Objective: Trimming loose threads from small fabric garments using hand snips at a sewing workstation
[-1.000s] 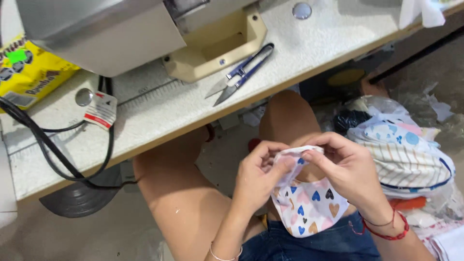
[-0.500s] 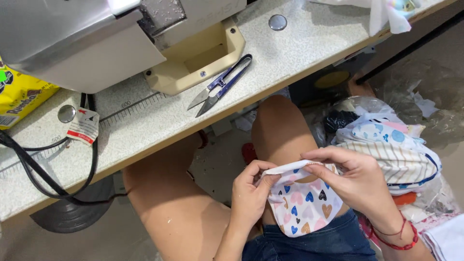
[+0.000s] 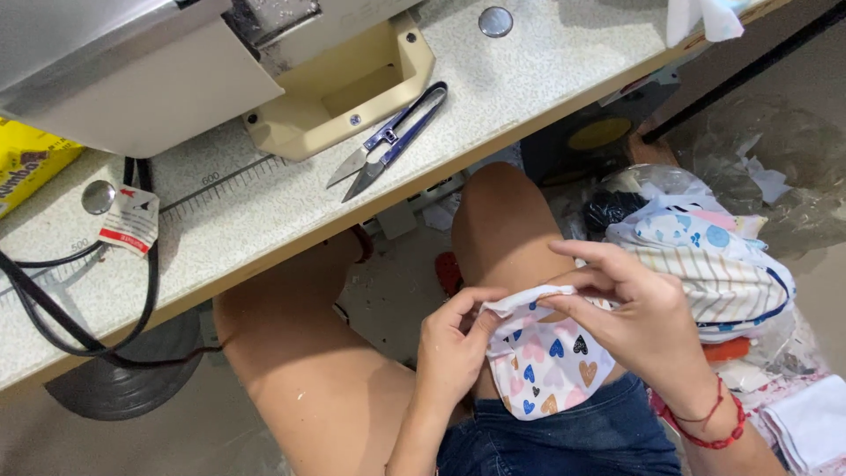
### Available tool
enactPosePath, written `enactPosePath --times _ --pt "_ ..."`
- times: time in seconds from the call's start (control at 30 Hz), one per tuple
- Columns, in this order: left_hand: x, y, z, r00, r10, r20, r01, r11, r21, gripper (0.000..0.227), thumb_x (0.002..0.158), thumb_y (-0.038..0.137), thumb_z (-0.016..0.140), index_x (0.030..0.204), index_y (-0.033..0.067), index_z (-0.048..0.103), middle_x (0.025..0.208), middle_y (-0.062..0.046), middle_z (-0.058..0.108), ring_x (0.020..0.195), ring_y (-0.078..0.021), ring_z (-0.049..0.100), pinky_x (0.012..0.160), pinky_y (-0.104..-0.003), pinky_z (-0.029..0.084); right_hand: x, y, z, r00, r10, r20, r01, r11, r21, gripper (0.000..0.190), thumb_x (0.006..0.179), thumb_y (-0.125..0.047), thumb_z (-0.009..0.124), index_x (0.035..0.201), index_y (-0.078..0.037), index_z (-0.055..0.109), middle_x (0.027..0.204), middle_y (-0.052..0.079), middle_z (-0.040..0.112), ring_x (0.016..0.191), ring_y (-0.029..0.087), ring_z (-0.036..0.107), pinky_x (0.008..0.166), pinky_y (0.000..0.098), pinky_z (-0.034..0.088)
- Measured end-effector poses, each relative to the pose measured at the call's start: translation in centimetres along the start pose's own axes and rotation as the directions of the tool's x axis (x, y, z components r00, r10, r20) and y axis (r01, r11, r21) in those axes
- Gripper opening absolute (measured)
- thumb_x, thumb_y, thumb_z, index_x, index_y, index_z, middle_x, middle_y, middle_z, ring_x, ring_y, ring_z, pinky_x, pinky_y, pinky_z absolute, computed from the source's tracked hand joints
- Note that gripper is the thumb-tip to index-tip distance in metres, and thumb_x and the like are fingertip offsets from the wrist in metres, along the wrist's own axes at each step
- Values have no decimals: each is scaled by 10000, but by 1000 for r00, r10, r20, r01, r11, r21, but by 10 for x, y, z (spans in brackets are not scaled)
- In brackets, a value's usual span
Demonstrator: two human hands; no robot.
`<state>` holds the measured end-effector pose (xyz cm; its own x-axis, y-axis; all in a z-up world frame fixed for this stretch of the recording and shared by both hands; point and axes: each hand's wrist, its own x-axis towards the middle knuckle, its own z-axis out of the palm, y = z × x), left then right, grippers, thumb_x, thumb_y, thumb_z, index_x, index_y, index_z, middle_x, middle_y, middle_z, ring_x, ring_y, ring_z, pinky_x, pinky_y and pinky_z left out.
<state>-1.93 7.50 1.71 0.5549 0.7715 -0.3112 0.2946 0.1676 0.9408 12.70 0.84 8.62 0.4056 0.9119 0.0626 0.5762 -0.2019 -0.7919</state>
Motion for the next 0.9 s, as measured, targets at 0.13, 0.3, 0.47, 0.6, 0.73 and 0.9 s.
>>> enactPosePath --times 0.13,0.3,0.47,0.6,0.73,0.9 --pt "-9 31 -1 972 233 -22 -234 971 -50 422 726 218 614 1121 120 502 1082 -55 553 1047 -176 533 886 -293 423 -4 5 7 990 -140 34 143 979 -144 484 606 -133 729 1052 -80 548 825 -15 663 784 75 649 702 191 533" --pt "-12 44 -12 992 127 -15 -125 986 110 78 755 193 582 718 129 604 705 28 549 671 -106 534 621 -228 404 -6 -5 13 984 -160 77 157 987 41 499 630 -104 713 1088 -64 519 808 25 608 683 78 582 672 179 522" --pt "-22 45 -14 993 98 61 -105 986 129 148 782 286 553 769 139 567 771 30 520 718 -121 511 629 -242 386 -14 9 19 996 -23 83 14 993 115 445 618 -100 717 1030 -69 555 773 20 629 665 69 598 664 174 503" --pt "-25 46 -17 949 308 68 -315 931 182 101 759 196 606 833 139 568 733 9 546 680 -123 548 603 -237 413 -15 4 21 994 -30 107 16 991 130 457 607 -84 724 1030 -61 552 772 26 636 672 66 610 657 166 527" --pt "-24 45 -21 899 436 34 -417 829 372 79 796 199 562 784 126 592 677 19 559 616 -160 546 921 -374 387 -20 11 21 991 -8 137 -36 948 316 538 563 -3 733 1056 -8 518 839 93 592 688 117 644 704 197 551" --pt "-29 47 -20 951 309 -9 -278 868 411 103 744 174 577 823 200 637 699 60 528 609 -119 527 517 -262 412 -21 5 22 993 32 114 -74 919 386 517 590 33 698 1067 -12 503 895 117 578 691 143 668 695 219 565"
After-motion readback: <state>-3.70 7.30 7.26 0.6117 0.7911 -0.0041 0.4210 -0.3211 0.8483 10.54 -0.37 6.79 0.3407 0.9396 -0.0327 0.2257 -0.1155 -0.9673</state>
